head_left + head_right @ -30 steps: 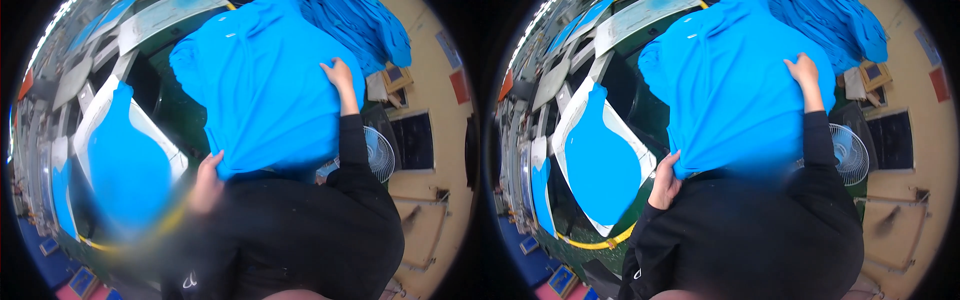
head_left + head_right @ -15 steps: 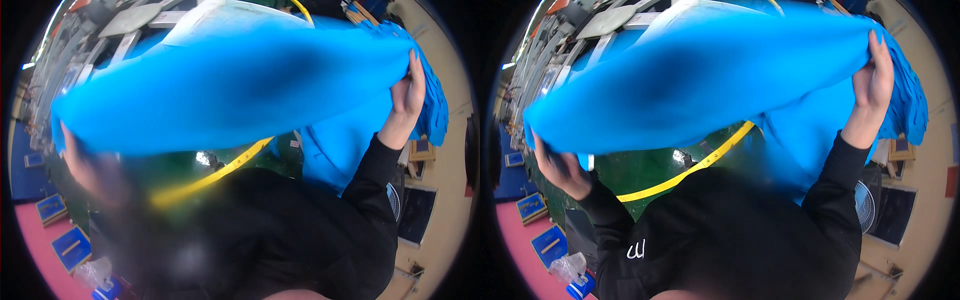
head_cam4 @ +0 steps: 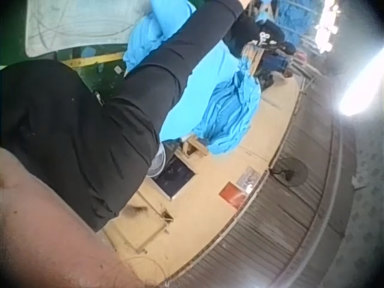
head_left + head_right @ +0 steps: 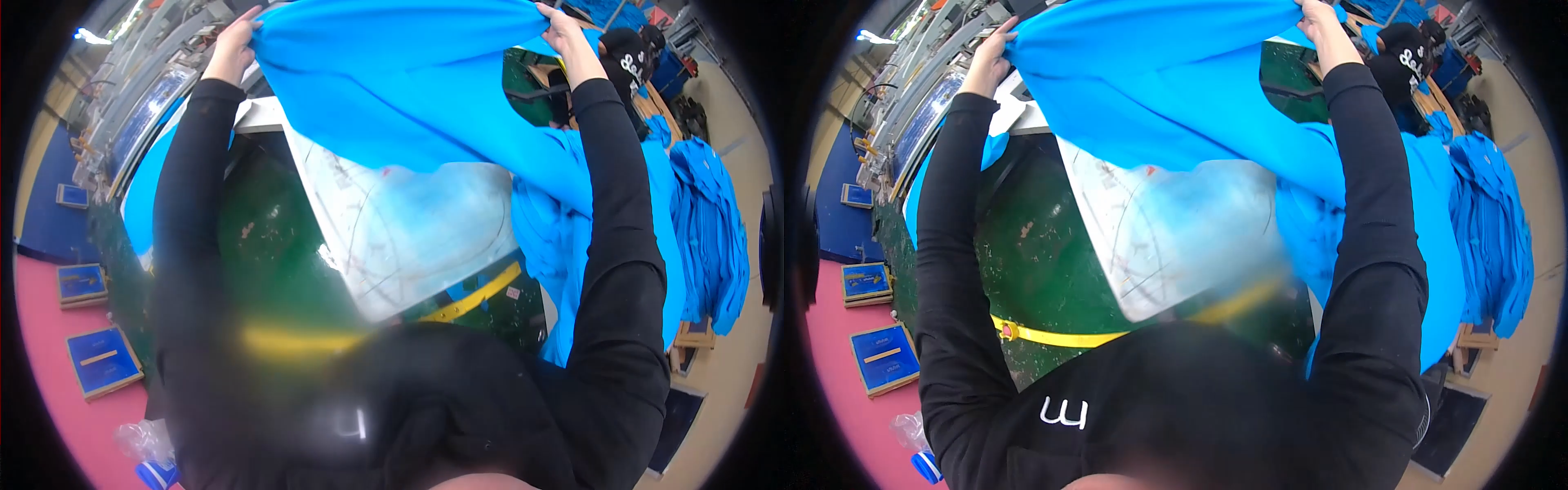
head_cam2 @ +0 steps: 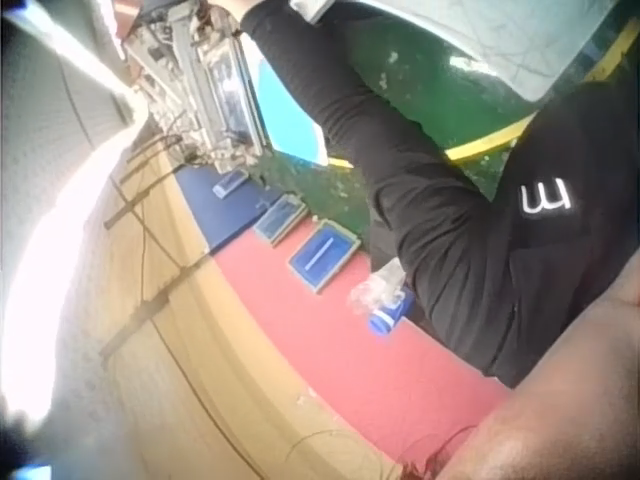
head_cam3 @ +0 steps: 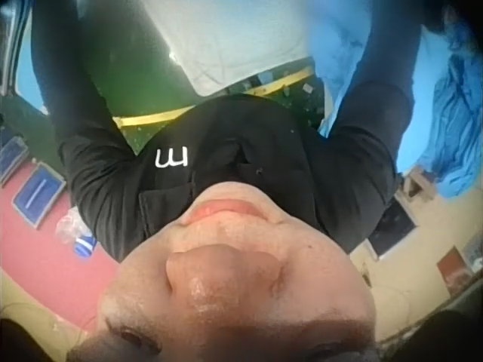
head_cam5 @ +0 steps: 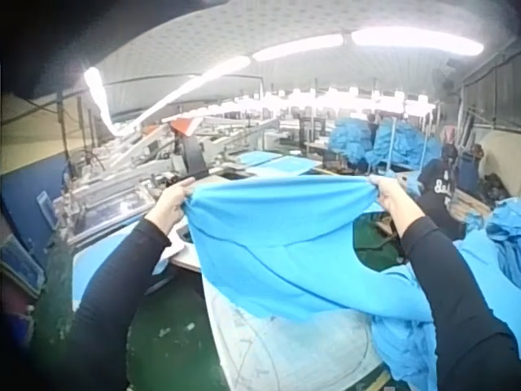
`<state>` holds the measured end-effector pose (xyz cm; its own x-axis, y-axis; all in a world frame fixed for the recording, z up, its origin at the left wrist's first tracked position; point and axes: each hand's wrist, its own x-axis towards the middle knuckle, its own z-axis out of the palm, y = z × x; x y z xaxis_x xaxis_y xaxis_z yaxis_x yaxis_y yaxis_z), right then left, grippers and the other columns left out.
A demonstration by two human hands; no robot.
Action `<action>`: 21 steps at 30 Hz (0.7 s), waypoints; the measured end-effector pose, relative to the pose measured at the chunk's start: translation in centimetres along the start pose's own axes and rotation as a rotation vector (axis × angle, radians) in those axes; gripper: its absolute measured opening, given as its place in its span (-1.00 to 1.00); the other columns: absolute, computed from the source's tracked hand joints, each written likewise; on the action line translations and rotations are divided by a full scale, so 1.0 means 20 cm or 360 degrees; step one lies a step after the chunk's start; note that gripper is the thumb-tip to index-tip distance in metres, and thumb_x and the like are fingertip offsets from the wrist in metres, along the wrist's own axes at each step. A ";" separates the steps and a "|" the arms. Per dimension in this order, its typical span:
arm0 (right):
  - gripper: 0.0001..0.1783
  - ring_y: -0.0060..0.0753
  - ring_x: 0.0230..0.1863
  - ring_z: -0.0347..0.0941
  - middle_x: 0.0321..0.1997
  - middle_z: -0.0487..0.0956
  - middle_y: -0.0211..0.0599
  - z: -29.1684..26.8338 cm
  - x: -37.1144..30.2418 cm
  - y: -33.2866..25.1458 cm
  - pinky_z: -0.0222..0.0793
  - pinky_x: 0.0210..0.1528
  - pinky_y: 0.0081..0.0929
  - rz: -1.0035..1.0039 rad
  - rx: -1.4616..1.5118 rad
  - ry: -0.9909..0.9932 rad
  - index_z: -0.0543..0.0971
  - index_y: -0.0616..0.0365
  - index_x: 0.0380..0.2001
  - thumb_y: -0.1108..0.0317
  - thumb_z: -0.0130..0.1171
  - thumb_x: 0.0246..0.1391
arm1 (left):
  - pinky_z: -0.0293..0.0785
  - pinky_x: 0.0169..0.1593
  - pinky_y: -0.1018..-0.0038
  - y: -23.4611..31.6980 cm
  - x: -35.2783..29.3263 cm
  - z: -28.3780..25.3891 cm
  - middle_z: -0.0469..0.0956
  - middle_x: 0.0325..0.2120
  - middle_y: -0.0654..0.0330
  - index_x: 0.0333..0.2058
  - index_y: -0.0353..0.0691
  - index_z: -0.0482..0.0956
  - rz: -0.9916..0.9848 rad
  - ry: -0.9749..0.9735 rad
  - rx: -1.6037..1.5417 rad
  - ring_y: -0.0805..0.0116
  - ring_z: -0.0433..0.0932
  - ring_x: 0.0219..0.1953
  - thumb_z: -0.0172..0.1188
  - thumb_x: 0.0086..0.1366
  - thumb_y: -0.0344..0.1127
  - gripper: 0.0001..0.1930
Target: Loading garment pieces onto a carousel screen printing machine.
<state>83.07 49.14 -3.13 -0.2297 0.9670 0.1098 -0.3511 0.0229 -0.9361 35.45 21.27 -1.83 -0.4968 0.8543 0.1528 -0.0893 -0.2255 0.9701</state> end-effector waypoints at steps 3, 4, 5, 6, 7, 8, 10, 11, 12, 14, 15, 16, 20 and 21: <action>-0.70 -0.35 -0.24 0.46 -0.22 0.54 -0.24 0.44 0.05 -0.03 0.40 -0.18 -0.41 -0.0391 0.0081 -0.0196 0.43 0.21 -0.05 0.47 -0.08 0.15 | 0.31 0.10 0.37 0.24 0.12 -0.37 0.23 0.13 0.00 0.17 -0.14 0.26 0.0197 -0.0056 0.0392 0.23 0.33 0.04 0.13 0.18 -0.36 -0.45; -0.66 -0.34 -0.20 0.45 -0.16 0.52 -0.22 0.48 0.03 -0.05 0.39 -0.15 -0.40 -0.0441 0.0079 -0.0197 0.38 0.20 0.02 0.48 -0.12 0.16 | 0.31 0.10 0.37 0.21 0.08 -0.36 0.23 0.13 0.00 0.17 -0.14 0.26 0.0155 -0.0054 0.0393 0.23 0.33 0.04 0.13 0.18 -0.36 -0.45; -0.60 -0.33 -0.15 0.44 -0.09 0.50 -0.20 0.45 -0.02 -0.10 0.38 -0.11 -0.39 -0.0505 0.0069 -0.0164 0.34 0.19 0.09 0.50 -0.15 0.17 | 0.43 -0.11 0.53 0.30 0.00 -0.09 0.42 -0.08 0.07 0.12 -0.26 0.31 0.0225 0.0103 0.0334 0.35 0.43 -0.13 0.09 0.10 -0.49 -0.47; -0.58 -0.32 -0.12 0.42 -0.05 0.48 -0.19 0.52 -0.06 -0.13 0.37 -0.09 -0.39 -0.0562 0.0046 -0.0223 0.32 0.19 0.12 0.53 -0.17 0.17 | 0.40 -0.05 0.50 0.39 -0.07 -0.12 0.38 -0.04 0.05 0.13 -0.25 0.28 0.0194 -0.0007 0.0336 0.30 0.39 -0.05 0.09 0.12 -0.48 -0.46; -0.56 -0.30 -0.08 0.41 -0.01 0.46 -0.18 0.59 -0.10 -0.13 0.36 -0.06 -0.38 -0.0614 0.0025 -0.0282 0.30 0.19 0.14 0.55 -0.20 0.17 | 0.42 -0.08 0.51 0.43 -0.15 -0.12 0.39 -0.06 0.08 0.14 -0.25 0.27 0.0158 0.0009 0.0349 0.34 0.42 -0.10 0.09 0.13 -0.48 -0.45; -0.53 -0.29 -0.04 0.39 0.03 0.42 -0.17 0.66 -0.19 -0.13 0.35 -0.03 -0.40 -0.0588 0.0050 -0.0295 0.29 0.18 0.15 0.59 -0.23 0.15 | 0.43 -0.11 0.53 0.43 -0.22 -0.18 0.40 -0.06 0.09 0.14 -0.26 0.26 0.0119 0.0000 0.0331 0.37 0.44 -0.14 0.09 0.12 -0.50 -0.44; -0.51 -0.29 -0.04 0.40 0.03 0.43 -0.18 0.12 0.07 -0.21 0.35 -0.03 -0.40 -0.0715 0.0072 -0.0236 0.29 0.18 0.15 0.62 -0.21 0.11 | 0.45 -0.17 0.56 0.37 -0.16 -0.09 0.41 -0.08 0.11 0.14 -0.29 0.26 0.0116 -0.0264 0.0364 0.42 0.47 -0.24 0.11 0.10 -0.53 -0.43; -0.47 -0.32 -0.04 0.40 0.03 0.43 -0.16 -0.25 0.23 -0.23 0.35 -0.02 -0.42 -0.0392 0.0858 -0.0825 0.30 0.17 0.15 0.64 -0.20 0.07 | 0.46 -0.21 0.58 0.28 -0.08 0.00 0.42 -0.10 0.13 0.14 -0.31 0.25 0.0150 -0.0465 0.0424 0.44 0.48 -0.28 0.11 0.09 -0.55 -0.42; -0.47 -0.32 -0.04 0.40 0.03 0.43 -0.16 0.03 0.11 0.06 0.35 -0.02 -0.42 -0.0229 0.0943 -0.0917 0.30 0.17 0.15 0.64 -0.20 0.07 | 0.45 -0.25 0.59 0.17 -0.19 -0.17 0.45 -0.15 0.14 0.16 -0.33 0.23 0.0138 -0.0274 0.0499 0.44 0.48 -0.31 0.11 0.07 -0.58 -0.39; -0.57 -0.37 0.07 0.32 0.09 0.40 -0.19 0.41 -0.26 0.24 0.25 0.09 -0.44 -0.0496 -0.0075 -0.0379 0.36 0.25 0.09 0.53 -0.07 0.10 | 0.34 0.06 0.45 0.00 -0.27 -0.44 0.27 0.10 0.03 0.19 -0.16 0.23 0.0074 -0.0325 0.0788 0.28 0.37 0.00 0.25 0.11 -0.30 -0.34; -0.56 -0.40 0.21 0.21 0.20 0.33 -0.23 0.34 -0.33 0.33 0.15 0.19 -0.43 -0.0425 -0.0160 -0.0280 0.35 0.28 0.10 0.49 -0.02 0.12 | 0.35 0.05 0.47 -0.09 -0.25 -0.42 0.29 0.08 0.05 0.21 -0.16 0.19 -0.0020 -0.0380 0.0800 0.29 0.39 -0.01 0.28 0.08 -0.30 -0.29; -0.54 -0.37 0.22 0.19 0.22 0.30 -0.21 0.29 -0.40 0.43 0.10 0.21 -0.43 -0.0377 -0.0219 -0.0286 0.34 0.25 0.12 0.53 -0.04 0.10 | 0.33 0.05 0.46 -0.17 -0.30 -0.42 0.33 0.05 0.04 0.20 -0.20 0.20 -0.0034 -0.0337 0.0748 0.27 0.38 -0.01 0.28 0.06 -0.35 -0.29; -0.50 -0.35 0.25 0.15 0.25 0.27 -0.20 0.19 -0.70 0.84 0.03 0.25 -0.46 0.0020 -0.0174 -0.0309 0.33 0.21 0.14 0.58 -0.05 0.07 | 0.20 0.18 0.41 -0.46 -0.59 -0.56 0.25 0.12 -0.04 0.21 -0.26 0.15 -0.0199 -0.0262 0.0671 0.19 0.30 0.11 0.29 -0.01 -0.49 -0.22; -0.49 -0.35 0.26 0.14 0.25 0.27 -0.19 0.18 -0.78 0.93 0.03 0.25 -0.47 0.0112 -0.0153 -0.0298 0.33 0.22 0.14 0.58 -0.04 0.06 | 0.21 0.17 0.41 -0.51 -0.67 -0.58 0.24 0.13 -0.04 0.21 -0.27 0.14 -0.0218 -0.0232 0.0725 0.19 0.29 0.11 0.29 -0.02 -0.52 -0.21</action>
<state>76.92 33.59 -21.09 -0.4180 0.9035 0.0950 -0.2422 -0.0100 -0.9702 32.99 6.60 -16.07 -0.3783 0.9256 0.0113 0.2570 0.0933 0.9619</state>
